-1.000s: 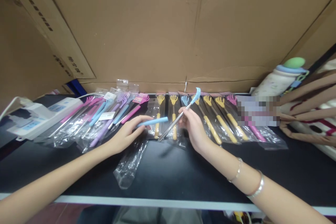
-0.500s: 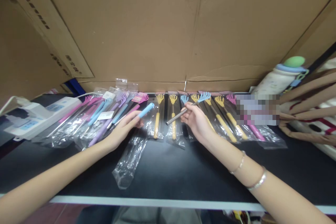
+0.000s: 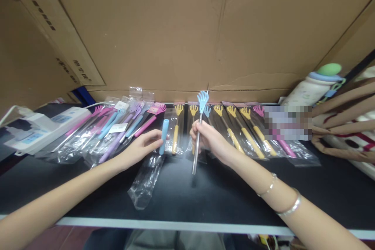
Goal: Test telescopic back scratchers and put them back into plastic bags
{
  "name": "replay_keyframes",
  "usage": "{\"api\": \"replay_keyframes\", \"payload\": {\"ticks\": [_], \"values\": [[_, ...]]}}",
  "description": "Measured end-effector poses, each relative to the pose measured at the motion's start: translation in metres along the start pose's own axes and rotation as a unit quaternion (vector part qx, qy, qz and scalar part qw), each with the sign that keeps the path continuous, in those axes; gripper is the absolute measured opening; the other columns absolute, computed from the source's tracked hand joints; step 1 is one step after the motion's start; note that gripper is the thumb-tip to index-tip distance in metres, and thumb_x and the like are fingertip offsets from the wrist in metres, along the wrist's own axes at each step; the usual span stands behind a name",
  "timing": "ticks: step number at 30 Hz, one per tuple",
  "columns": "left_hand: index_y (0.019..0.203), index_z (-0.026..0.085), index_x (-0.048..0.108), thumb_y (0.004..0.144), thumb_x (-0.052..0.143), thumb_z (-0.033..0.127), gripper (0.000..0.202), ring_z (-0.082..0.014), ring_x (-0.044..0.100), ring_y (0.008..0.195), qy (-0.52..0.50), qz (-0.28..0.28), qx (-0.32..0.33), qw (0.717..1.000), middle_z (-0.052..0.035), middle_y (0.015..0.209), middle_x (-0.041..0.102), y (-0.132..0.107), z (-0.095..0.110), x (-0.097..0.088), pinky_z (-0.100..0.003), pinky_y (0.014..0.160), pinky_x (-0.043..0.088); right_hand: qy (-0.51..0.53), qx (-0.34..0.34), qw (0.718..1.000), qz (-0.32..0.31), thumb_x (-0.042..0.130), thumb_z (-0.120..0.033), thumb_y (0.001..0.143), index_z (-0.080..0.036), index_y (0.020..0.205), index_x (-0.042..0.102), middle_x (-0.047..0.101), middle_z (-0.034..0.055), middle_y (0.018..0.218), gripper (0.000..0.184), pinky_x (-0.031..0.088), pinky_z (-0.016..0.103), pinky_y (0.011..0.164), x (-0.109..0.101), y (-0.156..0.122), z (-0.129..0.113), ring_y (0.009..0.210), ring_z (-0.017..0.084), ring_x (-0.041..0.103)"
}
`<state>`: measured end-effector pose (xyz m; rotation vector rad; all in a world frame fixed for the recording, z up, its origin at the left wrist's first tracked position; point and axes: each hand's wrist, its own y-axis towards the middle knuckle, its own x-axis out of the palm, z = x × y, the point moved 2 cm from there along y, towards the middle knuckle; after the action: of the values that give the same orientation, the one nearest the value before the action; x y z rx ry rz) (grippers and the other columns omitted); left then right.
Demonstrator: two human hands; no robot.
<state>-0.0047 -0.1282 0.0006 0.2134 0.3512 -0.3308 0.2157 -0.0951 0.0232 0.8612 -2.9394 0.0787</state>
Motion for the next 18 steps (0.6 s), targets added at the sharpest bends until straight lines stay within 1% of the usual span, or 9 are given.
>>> {"api": "replay_keyframes", "payload": {"ticks": [3, 6, 10, 13, 15, 18], "values": [[0.093, 0.016, 0.059, 0.087, 0.051, 0.039, 0.025, -0.0184, 0.06, 0.089, -0.015, -0.026, 0.002, 1.0, -0.004, 0.09, 0.064, 0.001, -0.007, 0.003, -0.033, 0.087, 0.046, -0.082, 0.022, 0.996, -0.017, 0.051, -0.055, 0.084, -0.021, 0.083, 0.043, 0.044, -0.0049, 0.071, 0.034, 0.039, 0.021, 0.044, 0.004, -0.001, 0.006, 0.051, 0.007, 0.041], [0.094, 0.016, 0.06, 0.087, 0.051, 0.039, 0.026, -0.0201, 0.06, 0.09, 0.013, -0.029, 0.004, 0.999, -0.0043, 0.086, 0.064, 0.002, -0.01, 0.005, -0.034, 0.086, 0.046, -0.125, 0.026, 0.992, -0.021, 0.053, -0.056, 0.081, -0.021, 0.091, 0.046, 0.044, -0.0055, 0.07, 0.038, 0.039, 0.021, 0.042, 0.005, 0.0, 0.011, 0.048, 0.006, 0.043], [0.096, 0.015, 0.059, 0.089, 0.048, 0.039, 0.027, -0.0208, 0.06, 0.092, 0.048, -0.033, 0.006, 0.998, -0.0043, 0.087, 0.065, 0.0, -0.004, 0.006, -0.034, 0.087, 0.046, -0.125, 0.009, 0.992, -0.006, 0.053, -0.056, 0.081, -0.02, 0.095, 0.047, 0.045, -0.005, 0.069, 0.039, 0.042, 0.021, 0.045, 0.004, 0.001, 0.012, 0.051, 0.007, 0.046], [0.094, 0.015, 0.059, 0.089, 0.046, 0.04, 0.029, -0.0212, 0.059, 0.093, 0.081, -0.032, 0.01, 0.996, -0.005, 0.09, 0.065, -0.002, 0.002, 0.007, -0.034, 0.089, 0.045, -0.099, -0.02, 0.995, 0.004, 0.052, -0.053, 0.083, -0.02, 0.089, 0.047, 0.046, -0.0043, 0.067, 0.034, 0.044, 0.023, 0.051, 0.004, 0.0, 0.009, 0.057, 0.009, 0.048], [0.094, 0.016, 0.06, 0.089, 0.046, 0.041, 0.029, -0.0216, 0.059, 0.093, 0.097, -0.027, 0.013, 0.995, -0.0053, 0.092, 0.065, -0.003, 0.005, 0.006, -0.034, 0.088, 0.045, -0.08, -0.036, 0.996, 0.003, 0.049, -0.051, 0.086, -0.02, 0.084, 0.045, 0.045, -0.0049, 0.063, 0.031, 0.044, 0.024, 0.053, 0.005, -0.001, 0.007, 0.056, 0.009, 0.048], [0.094, 0.016, 0.06, 0.089, 0.045, 0.041, 0.029, -0.0217, 0.059, 0.092, 0.116, -0.017, 0.013, 0.993, -0.0051, 0.091, 0.065, -0.003, 0.005, 0.004, -0.034, 0.086, 0.045, -0.089, -0.05, 0.995, 0.016, 0.045, -0.05, 0.088, -0.021, 0.083, 0.043, 0.044, -0.0062, 0.058, 0.029, 0.039, 0.022, 0.047, 0.005, -0.002, 0.006, 0.048, 0.008, 0.045]]}}
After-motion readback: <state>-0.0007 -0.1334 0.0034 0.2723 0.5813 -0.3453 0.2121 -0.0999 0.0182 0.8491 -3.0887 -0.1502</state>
